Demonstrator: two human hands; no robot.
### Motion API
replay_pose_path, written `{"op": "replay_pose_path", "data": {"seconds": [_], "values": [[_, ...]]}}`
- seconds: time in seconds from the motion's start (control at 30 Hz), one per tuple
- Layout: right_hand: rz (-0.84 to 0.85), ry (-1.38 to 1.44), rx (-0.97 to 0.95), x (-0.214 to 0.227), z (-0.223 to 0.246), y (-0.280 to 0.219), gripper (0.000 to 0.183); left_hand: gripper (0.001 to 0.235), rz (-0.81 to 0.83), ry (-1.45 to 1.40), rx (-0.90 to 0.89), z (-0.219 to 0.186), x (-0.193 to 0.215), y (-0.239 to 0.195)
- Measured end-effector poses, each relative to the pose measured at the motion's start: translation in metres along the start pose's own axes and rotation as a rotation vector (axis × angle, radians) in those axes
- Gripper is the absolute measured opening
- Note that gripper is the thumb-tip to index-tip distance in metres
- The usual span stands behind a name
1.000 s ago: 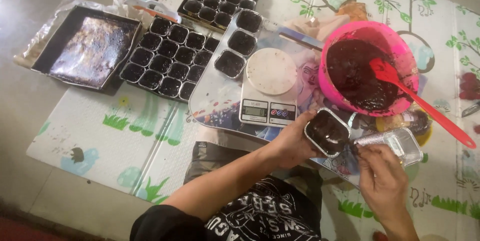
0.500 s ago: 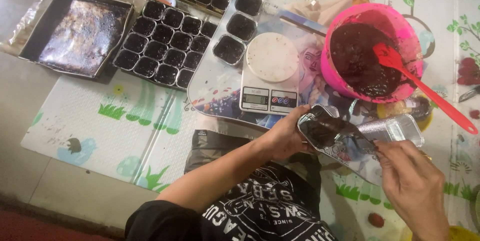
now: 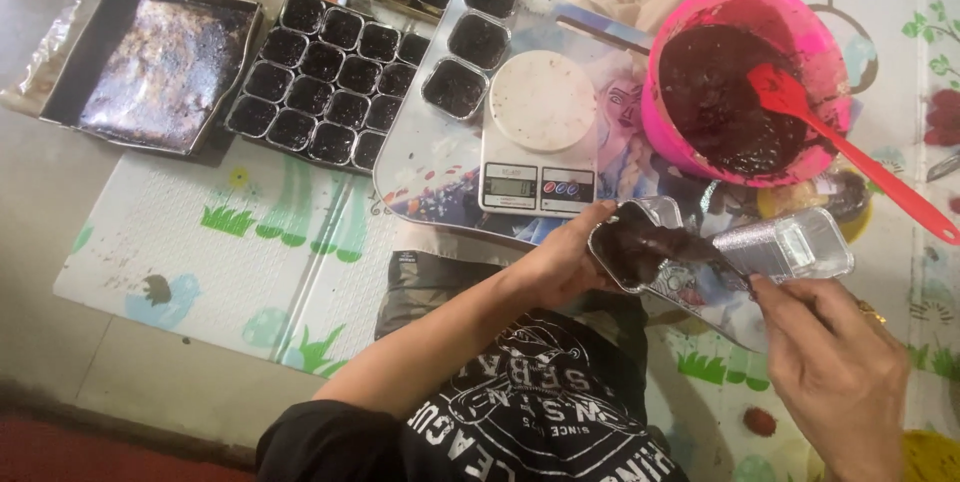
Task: Transferring chocolate batter from a large bowl into small individual containers using a spatula.
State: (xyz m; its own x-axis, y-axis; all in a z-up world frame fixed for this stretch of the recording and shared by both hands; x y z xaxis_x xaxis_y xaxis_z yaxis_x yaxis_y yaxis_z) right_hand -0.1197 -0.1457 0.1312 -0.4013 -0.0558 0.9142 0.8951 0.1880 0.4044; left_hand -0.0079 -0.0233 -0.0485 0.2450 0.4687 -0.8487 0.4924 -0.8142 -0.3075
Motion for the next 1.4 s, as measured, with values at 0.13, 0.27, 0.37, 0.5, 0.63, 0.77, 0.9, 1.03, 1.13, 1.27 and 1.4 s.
{"op": "replay_pose_path", "data": {"seconds": [0.13,0.27,0.37,0.5,0.63,0.77,0.9,1.03,1.13,1.27,1.4], "values": [[0.037,-0.146,0.072,-0.015,0.017,0.004,0.039,0.056,0.03,0.01,-0.085,-0.01,-0.004,0.0],[-0.02,-0.164,0.111,-0.026,0.037,0.03,0.039,0.037,0.069,0.111,-0.274,-0.032,-0.007,-0.001],[-0.058,-0.116,0.141,-0.02,0.041,0.033,0.037,0.04,0.026,0.049,-0.356,-0.049,0.003,-0.004],[-0.156,-0.113,0.083,-0.018,0.037,0.042,0.045,0.039,-0.032,0.562,-0.609,-0.07,0.011,-0.018],[-0.027,-0.204,0.132,-0.032,0.037,0.057,0.036,0.06,-0.256,1.169,-0.952,-0.087,0.0,-0.038],[-0.054,-0.136,0.115,-0.028,0.043,0.064,0.04,0.043,0.103,0.09,-0.467,-0.073,0.013,-0.012],[-0.091,-0.061,0.041,-0.033,0.041,0.072,0.037,0.04,0.123,0.108,-0.494,-0.078,0.012,-0.016],[-0.054,0.069,0.01,-0.048,0.034,0.062,0.035,0.04,0.119,0.005,-0.536,-0.084,0.02,-0.026],[0.047,-0.052,0.062,-0.062,0.026,0.065,0.035,0.041,0.145,-0.029,-0.541,-0.084,0.024,-0.025],[0.133,-0.063,0.153,-0.064,0.042,0.075,0.043,0.034,-0.1,1.009,-0.946,-0.103,-0.009,-0.063],[0.016,-0.142,0.16,-0.022,0.051,0.077,0.036,0.041,0.051,0.079,-0.557,-0.083,0.021,-0.034]]}}
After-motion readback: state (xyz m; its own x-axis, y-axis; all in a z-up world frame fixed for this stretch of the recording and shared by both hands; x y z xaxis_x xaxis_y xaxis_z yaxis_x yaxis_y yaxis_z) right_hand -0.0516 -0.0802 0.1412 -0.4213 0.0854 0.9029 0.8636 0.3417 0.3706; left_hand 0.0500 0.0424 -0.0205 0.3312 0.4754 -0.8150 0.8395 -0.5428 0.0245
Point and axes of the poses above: each hand's wrist, its own y-axis towards the middle knuckle, its own x-axis out of the back of the hand, z = x × y, the point moved 9 cm from there along y, towards the middle knuckle, and after that the axes turned 3 degrees about x, right-handed, at the moved point
